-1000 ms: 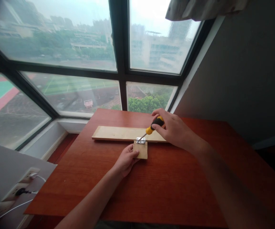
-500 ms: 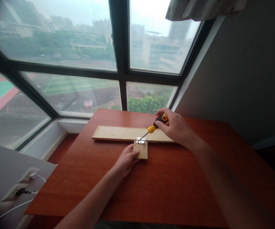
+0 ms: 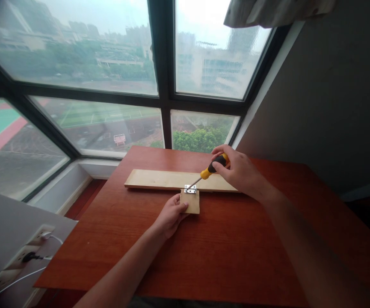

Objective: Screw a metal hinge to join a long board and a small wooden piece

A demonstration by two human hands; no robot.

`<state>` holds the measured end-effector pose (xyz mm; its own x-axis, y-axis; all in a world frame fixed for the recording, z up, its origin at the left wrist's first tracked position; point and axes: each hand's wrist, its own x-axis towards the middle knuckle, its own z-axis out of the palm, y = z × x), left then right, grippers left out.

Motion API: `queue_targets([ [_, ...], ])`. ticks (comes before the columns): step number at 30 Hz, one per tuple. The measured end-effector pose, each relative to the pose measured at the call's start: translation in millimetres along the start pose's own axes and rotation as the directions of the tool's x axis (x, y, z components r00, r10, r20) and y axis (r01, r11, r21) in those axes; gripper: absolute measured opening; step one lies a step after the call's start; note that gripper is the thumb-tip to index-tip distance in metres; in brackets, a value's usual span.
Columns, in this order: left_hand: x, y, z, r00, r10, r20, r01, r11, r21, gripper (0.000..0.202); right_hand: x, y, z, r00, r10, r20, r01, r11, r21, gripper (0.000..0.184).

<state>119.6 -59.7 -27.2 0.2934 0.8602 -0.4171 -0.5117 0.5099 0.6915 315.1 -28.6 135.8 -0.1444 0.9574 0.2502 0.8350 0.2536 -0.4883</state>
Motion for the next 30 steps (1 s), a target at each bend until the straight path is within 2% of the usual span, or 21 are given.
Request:
queue_targets([
  [4,1,0,-0.6,1.0,-0.001,0.0,0.001,1.0,0.003,0.026,1,-2,7,0.991,0.043,-0.128,-0.082,0.945,-0.316,0.029],
  [6,1,0,-0.3,1.0,-0.003,-0.008,0.003,1.0,0.003,0.025,1,-2,9,0.987,0.052,-0.151,-0.109,0.911,-0.398,0.031],
  [8,1,0,0.3,1.0,-0.002,-0.012,0.002,1.0,0.001,0.025,0,-2,8,0.992,0.023,-0.123,-0.063,0.942,-0.33,0.024],
  [10,1,1,0.9,1.0,-0.004,-0.015,0.004,1.0,0.0,0.025,0,-1,5,0.998,-0.038,-0.05,0.03,0.989,-0.148,0.019],
  [12,1,1,1.4,1.0,-0.006,-0.016,0.006,1.0,0.001,0.026,0,-1,2,0.997,-0.082,0.01,0.081,0.997,0.001,0.021],
  [14,0,1,1.7,1.0,-0.006,-0.016,0.006,1.0,0.006,0.026,0,0,1,0.998,-0.066,0.006,0.066,0.998,0.0,0.021],
  [16,0,1,2.0,1.0,-0.006,-0.018,0.007,1.0,0.013,0.026,1,-1,3,0.998,-0.036,-0.054,0.029,0.991,-0.128,0.024],
  [19,-1,2,2.3,1.0,-0.012,-0.023,0.013,1.0,0.016,0.027,1,-1,7,0.992,-0.001,-0.129,-0.047,0.926,-0.374,0.033],
  [21,-1,2,2.3,1.0,-0.01,-0.024,0.01,1.0,0.016,0.028,1,-2,6,0.991,0.018,-0.13,-0.072,0.904,-0.422,0.034],
  [22,-1,2,2.2,1.0,-0.007,-0.024,0.007,1.0,0.017,0.028,1,-2,4,0.994,0.017,-0.106,-0.057,0.923,-0.382,0.031],
  [24,-1,1,2.0,1.0,-0.004,-0.021,0.005,1.0,0.019,0.028,1,-2,0,1.0,-0.016,-0.018,0.012,0.98,-0.198,0.02],
  [27,-1,1,1.4,1.0,-0.01,-0.017,0.01,1.0,0.016,0.028,1,1,-5,0.995,-0.073,0.065,0.068,0.995,0.068,0.025],
  [28,-1,1,1.2,1.0,-0.011,-0.016,0.011,1.0,0.013,0.028,1,3,-5,0.997,-0.066,0.046,0.062,0.995,0.077,0.027],
  [30,0,1,0.7,1.0,-0.012,-0.015,0.012,1.0,0.009,0.028,3,5,-1,0.998,-0.046,-0.032,0.045,0.999,-0.016,0.027],
])
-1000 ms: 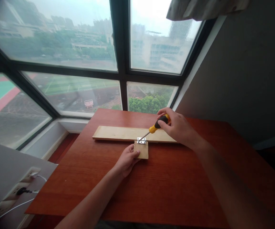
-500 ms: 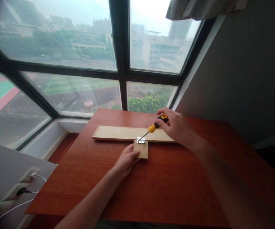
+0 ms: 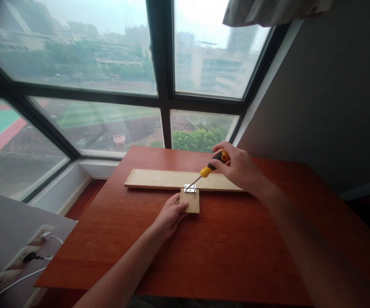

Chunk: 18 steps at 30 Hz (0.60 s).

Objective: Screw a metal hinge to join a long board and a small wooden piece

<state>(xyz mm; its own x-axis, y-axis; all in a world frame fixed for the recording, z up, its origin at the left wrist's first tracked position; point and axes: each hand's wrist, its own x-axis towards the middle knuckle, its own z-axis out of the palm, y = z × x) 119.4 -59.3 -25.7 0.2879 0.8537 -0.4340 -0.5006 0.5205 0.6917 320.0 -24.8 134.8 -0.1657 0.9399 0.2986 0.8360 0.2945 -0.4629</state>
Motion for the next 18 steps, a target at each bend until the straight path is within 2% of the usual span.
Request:
queue_targets([
  [3,0,0,-0.8,1.0,0.0,0.0,0.0,1.0,0.002,0.027,2,3,7,0.996,0.013,-0.085,-0.033,0.971,-0.235,0.031],
  [5,0,0,-1.1,1.0,0.0,-0.003,0.0,1.0,0.008,0.028,2,4,9,0.995,0.036,-0.089,-0.062,0.952,-0.301,0.036],
  [7,0,0,-1.0,1.0,-0.001,-0.007,0.001,1.0,0.013,0.028,1,4,7,0.998,0.048,-0.048,-0.058,0.974,-0.22,0.029],
  [9,0,1,-0.5,1.0,-0.003,-0.007,0.003,1.0,0.015,0.027,1,3,2,0.999,0.025,0.033,-0.024,0.999,-0.037,0.022],
  [11,0,1,0.2,1.0,-0.001,-0.001,0.001,1.0,0.015,0.026,0,2,-2,0.995,-0.009,0.095,-0.004,0.992,0.129,0.028],
  [12,0,1,0.4,1.0,0.0,0.002,0.0,1.0,0.014,0.026,-1,2,-3,0.994,-0.012,0.105,-0.005,0.987,0.16,0.031],
  [14,-1,1,0.6,1.0,0.005,0.003,-0.005,1.0,0.014,0.026,0,0,-2,0.998,0.006,0.07,-0.013,0.994,0.105,0.033],
  [18,-1,0,-0.6,1.0,0.014,0.014,-0.014,1.0,0.013,0.026,2,-2,8,0.997,0.027,-0.07,-0.04,0.982,-0.186,0.032],
])
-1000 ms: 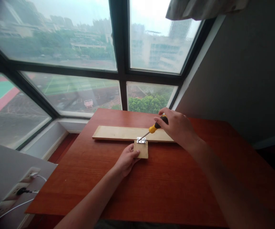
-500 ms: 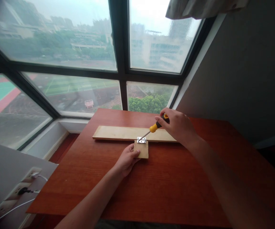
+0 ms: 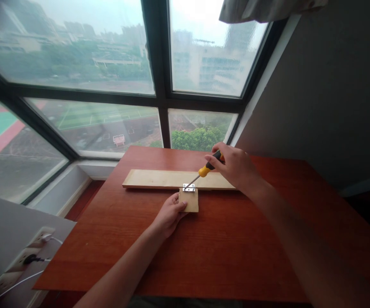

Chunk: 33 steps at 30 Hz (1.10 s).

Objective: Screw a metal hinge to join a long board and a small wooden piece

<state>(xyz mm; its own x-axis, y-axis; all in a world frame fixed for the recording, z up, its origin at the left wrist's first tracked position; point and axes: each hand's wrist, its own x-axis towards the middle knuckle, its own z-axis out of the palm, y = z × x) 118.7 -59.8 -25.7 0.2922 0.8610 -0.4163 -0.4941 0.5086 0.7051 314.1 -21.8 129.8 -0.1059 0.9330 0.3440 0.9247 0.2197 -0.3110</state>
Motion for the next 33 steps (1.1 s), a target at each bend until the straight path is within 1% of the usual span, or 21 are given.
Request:
queue_targets([
  [2,0,-1,-0.9,1.0,0.003,0.006,-0.003,1.0,-0.003,0.027,1,-1,3,1.0,0.017,-0.011,-0.017,0.999,-0.033,0.032],
  [3,0,-1,-1.2,1.0,0.004,0.006,-0.004,1.0,-0.003,0.027,1,-1,2,1.0,0.021,0.004,-0.021,1.0,0.001,0.029],
  [5,0,-1,-1.6,1.0,0.004,0.005,-0.004,1.0,-0.001,0.026,2,0,-1,0.997,-0.002,0.074,-0.011,0.986,0.169,0.024],
  [7,0,0,-1.5,1.0,0.004,0.008,-0.004,1.0,0.0,0.027,2,1,-4,0.985,-0.057,0.161,-0.007,0.93,0.368,0.03],
  [8,-1,0,-1.4,1.0,0.004,0.009,-0.004,1.0,0.0,0.027,2,1,-6,0.979,-0.073,0.188,-0.013,0.906,0.423,0.032],
  [9,-1,0,-1.3,1.0,0.004,0.009,-0.004,1.0,-0.001,0.027,2,1,-6,0.978,-0.069,0.196,-0.022,0.903,0.429,0.033],
  [10,-1,0,-1.2,1.0,0.003,0.008,-0.003,1.0,-0.003,0.028,3,1,-5,0.982,-0.046,0.181,-0.028,0.922,0.386,0.033],
  [12,-1,0,-1.2,1.0,0.005,0.005,-0.005,1.0,-0.005,0.028,3,1,-2,0.996,0.017,0.09,-0.034,0.981,0.192,0.033],
  [14,-1,-1,-1.2,1.0,0.008,0.003,-0.008,1.0,-0.008,0.029,4,1,3,0.999,0.045,0.002,-0.045,0.999,-0.003,0.034],
  [15,-1,-1,-1.1,1.0,0.008,0.002,-0.008,1.0,-0.011,0.029,4,0,4,0.999,0.045,-0.02,-0.046,0.998,-0.049,0.034],
  [17,-1,-1,-1.1,1.0,0.007,0.001,-0.007,1.0,-0.014,0.03,3,0,4,0.999,0.037,-0.009,-0.037,0.999,-0.017,0.029],
  [19,-1,-1,-1.0,1.0,0.005,0.002,-0.005,1.0,-0.012,0.03,2,-2,0,0.999,0.005,0.053,-0.012,0.991,0.13,0.025],
  [21,-1,-1,-1.1,1.0,0.005,0.003,-0.005,1.0,-0.007,0.03,1,-4,-5,0.99,-0.057,0.126,0.017,0.954,0.298,0.031],
  [23,0,-1,-1.5,1.0,0.007,0.007,-0.007,1.0,-0.001,0.03,1,-7,-7,0.983,-0.083,0.161,0.019,0.931,0.364,0.036],
  [24,0,-2,-1.8,1.0,0.01,0.012,-0.01,1.0,0.0,0.03,1,-9,-7,0.986,-0.068,0.152,0.014,0.944,0.328,0.036],
  [26,1,-3,-2.6,1.0,0.018,0.023,-0.018,1.0,-0.001,0.031,2,-12,-5,0.996,-0.001,0.087,-0.01,0.991,0.131,0.036],
  [28,2,-5,-3.4,0.999,0.024,0.028,-0.024,1.0,-0.006,0.033,3,-14,-2,0.999,0.042,0.013,-0.041,0.996,-0.08,0.038],
  [29,2,-5,-3.7,0.999,0.025,0.028,-0.025,1.0,-0.008,0.034,3,-15,-1,0.999,0.051,-0.003,-0.051,0.991,-0.125,0.038],
  [30,3,-6,-3.9,0.999,0.024,0.028,-0.023,1.0,-0.008,0.034,3,-15,-1,0.999,0.054,0.002,-0.053,0.992,-0.116,0.037],
  [31,3,-6,-4.1,0.999,0.021,0.028,-0.021,1.0,-0.007,0.034,3,-15,-2,0.999,0.046,0.028,-0.044,0.997,-0.058,0.033],
  [33,3,-5,-3.9,0.999,0.018,0.026,-0.018,1.0,-0.003,0.033,2,-13,-6,0.993,-0.017,0.119,0.0,0.99,0.144,0.028],
])
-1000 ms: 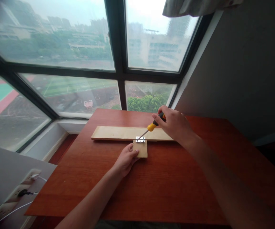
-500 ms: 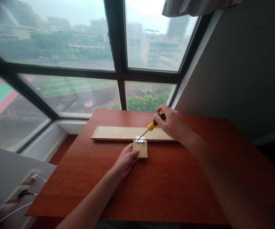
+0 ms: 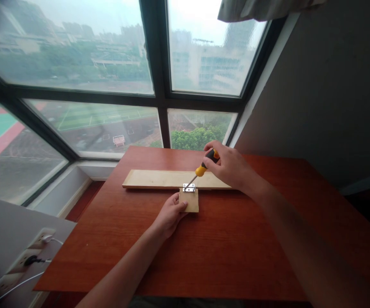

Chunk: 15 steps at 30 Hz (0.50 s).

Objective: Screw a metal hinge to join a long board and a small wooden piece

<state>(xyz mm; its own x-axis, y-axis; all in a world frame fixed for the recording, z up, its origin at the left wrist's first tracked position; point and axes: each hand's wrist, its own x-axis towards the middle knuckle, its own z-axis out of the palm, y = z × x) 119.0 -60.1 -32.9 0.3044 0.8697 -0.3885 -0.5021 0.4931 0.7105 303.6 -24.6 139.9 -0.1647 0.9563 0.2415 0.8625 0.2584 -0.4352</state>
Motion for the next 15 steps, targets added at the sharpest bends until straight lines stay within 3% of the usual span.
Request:
queue_targets([
  [2,-0.6,0.8,0.6,1.0,-0.004,-0.001,0.004,1.0,0.002,0.032,-1.0,0.0,-4.5,0.991,-0.087,0.098,0.068,0.981,0.184,0.027],
  [4,-1.5,1.8,1.4,1.0,-0.005,-0.004,0.005,1.0,0.007,0.031,-1.4,-1.3,-6.6,0.985,-0.125,0.116,0.101,0.976,0.194,0.024],
  [8,-2.9,3.2,2.5,1.0,0.0,-0.004,0.0,1.0,0.018,0.03,-0.6,-6.1,-2.6,0.999,-0.016,-0.038,0.008,0.982,-0.191,0.025],
  [10,-3.1,3.5,2.6,1.0,-0.001,-0.005,0.001,1.0,0.018,0.03,-0.1,-7.0,-0.7,0.998,0.011,-0.055,-0.024,0.97,-0.24,0.026],
  [13,-2.9,3.5,2.1,1.0,-0.003,-0.006,0.003,1.0,0.013,0.03,0.1,-5.5,-2.9,0.998,-0.052,0.025,0.053,0.997,-0.053,0.022],
  [15,-2.6,3.3,1.7,1.0,-0.002,-0.005,0.002,1.0,0.011,0.031,-0.1,-4.0,-5.8,0.988,-0.125,0.087,0.117,0.988,0.098,0.03],
])
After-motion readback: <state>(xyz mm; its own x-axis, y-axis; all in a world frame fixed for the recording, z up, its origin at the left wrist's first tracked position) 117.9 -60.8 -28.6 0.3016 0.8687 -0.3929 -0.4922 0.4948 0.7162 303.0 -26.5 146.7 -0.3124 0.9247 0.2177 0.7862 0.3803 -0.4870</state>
